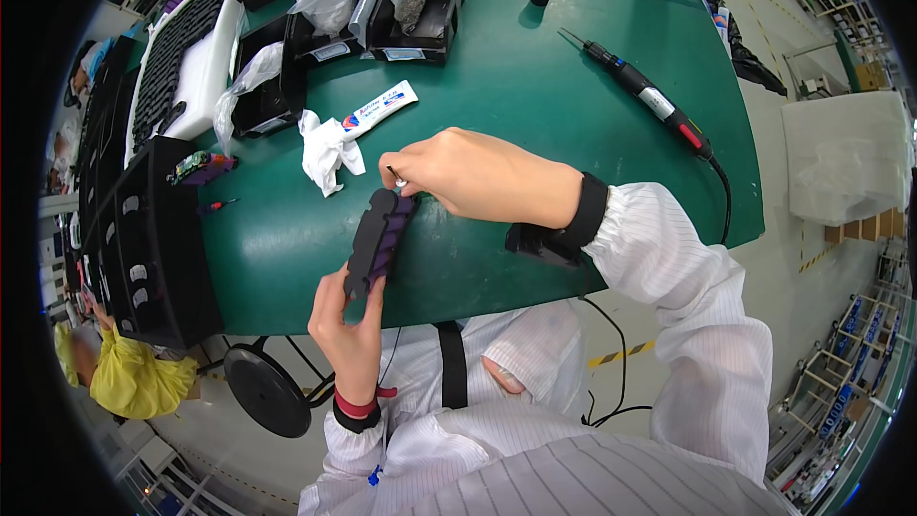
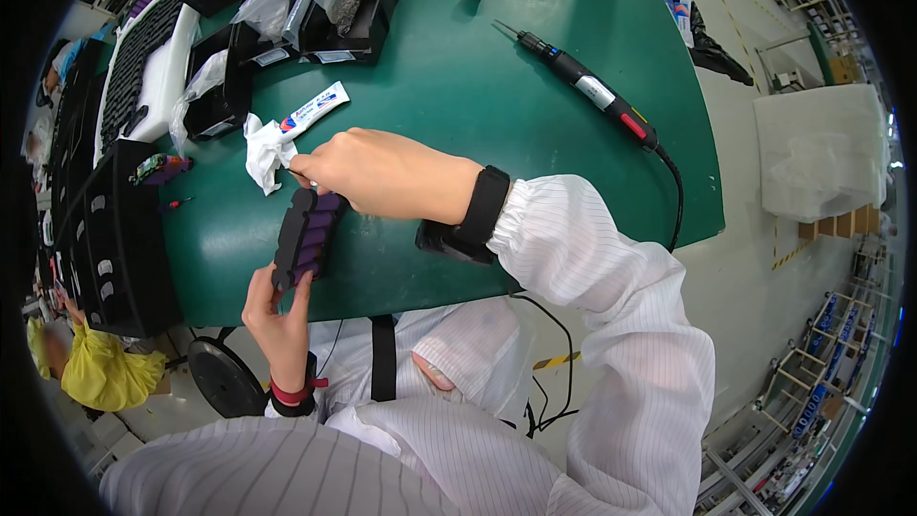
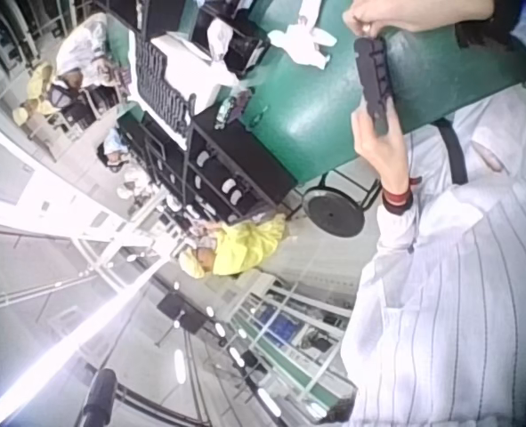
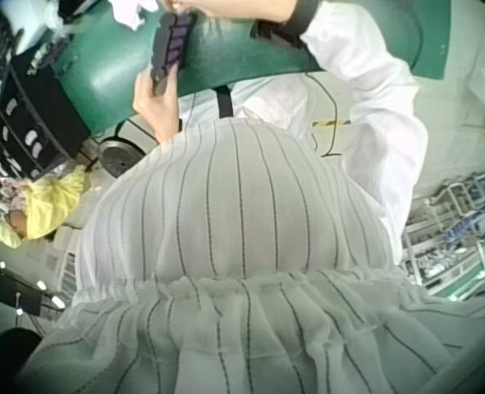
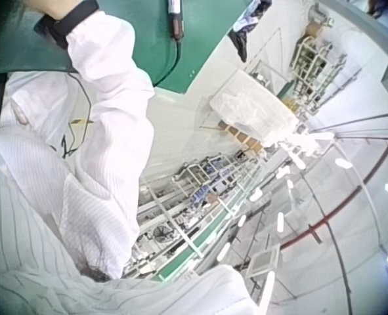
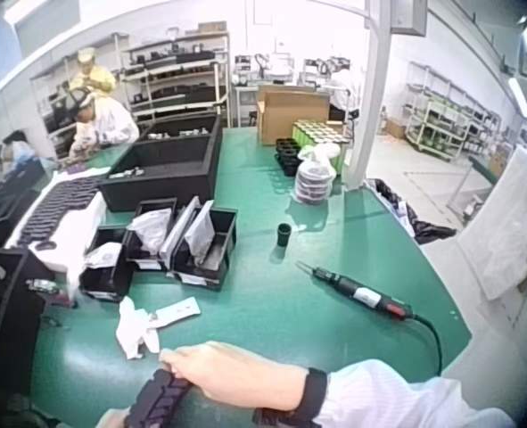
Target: The person cleans the surface of a black battery pack housing using a small tool and a tissue. They then apply a white adhesive from a tube onto the purple cylindrical cells inside the housing.
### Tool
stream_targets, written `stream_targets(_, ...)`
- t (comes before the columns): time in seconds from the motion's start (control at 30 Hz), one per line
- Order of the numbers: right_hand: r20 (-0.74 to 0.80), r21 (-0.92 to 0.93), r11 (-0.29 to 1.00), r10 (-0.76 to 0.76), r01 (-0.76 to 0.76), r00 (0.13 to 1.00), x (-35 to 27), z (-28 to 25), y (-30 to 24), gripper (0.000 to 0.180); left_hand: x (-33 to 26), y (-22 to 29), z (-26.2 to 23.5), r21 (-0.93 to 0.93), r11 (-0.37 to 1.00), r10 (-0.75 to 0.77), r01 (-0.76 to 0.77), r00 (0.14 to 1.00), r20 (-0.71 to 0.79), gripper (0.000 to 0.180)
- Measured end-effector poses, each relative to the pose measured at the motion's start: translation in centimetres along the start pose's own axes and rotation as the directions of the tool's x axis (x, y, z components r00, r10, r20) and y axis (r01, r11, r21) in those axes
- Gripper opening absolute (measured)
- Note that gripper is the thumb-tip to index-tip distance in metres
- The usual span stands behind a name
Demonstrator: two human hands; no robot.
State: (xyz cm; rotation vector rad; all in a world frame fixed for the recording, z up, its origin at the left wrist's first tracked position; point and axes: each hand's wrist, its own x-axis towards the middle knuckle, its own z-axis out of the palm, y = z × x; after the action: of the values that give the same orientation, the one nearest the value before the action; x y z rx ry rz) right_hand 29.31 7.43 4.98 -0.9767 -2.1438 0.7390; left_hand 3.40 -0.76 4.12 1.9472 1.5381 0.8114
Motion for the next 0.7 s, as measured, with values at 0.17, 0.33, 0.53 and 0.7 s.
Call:
stream_targets(0.17,0.045,0.019,1.000,-0.010,0.009,0.999,0.8,-0.4,0.2,0.018,-0.1,-0.4,0.1,-0.037,0.999,-0.003,0.003,1.000,-0.016,0.030)
stream_targets(0.33,0.079,0.022,0.999,-0.036,0.034,0.996,1.1,-0.8,0.5,0.021,-0.1,-0.3,0.1,-0.025,1.000,-0.001,0.000,1.000,-0.010,0.030)
stream_targets(0.53,0.113,0.016,0.999,-0.046,0.045,0.993,1.5,-0.9,0.7,0.022,-0.1,-0.3,0.2,-0.026,1.000,0.004,-0.004,1.000,-0.013,0.030)
stream_targets(0.7,0.115,-0.002,1.000,-0.029,0.030,0.993,1.7,-0.9,0.7,0.022,-0.1,-0.1,0.1,-0.009,1.000,0.013,-0.013,1.000,-0.013,0.030)
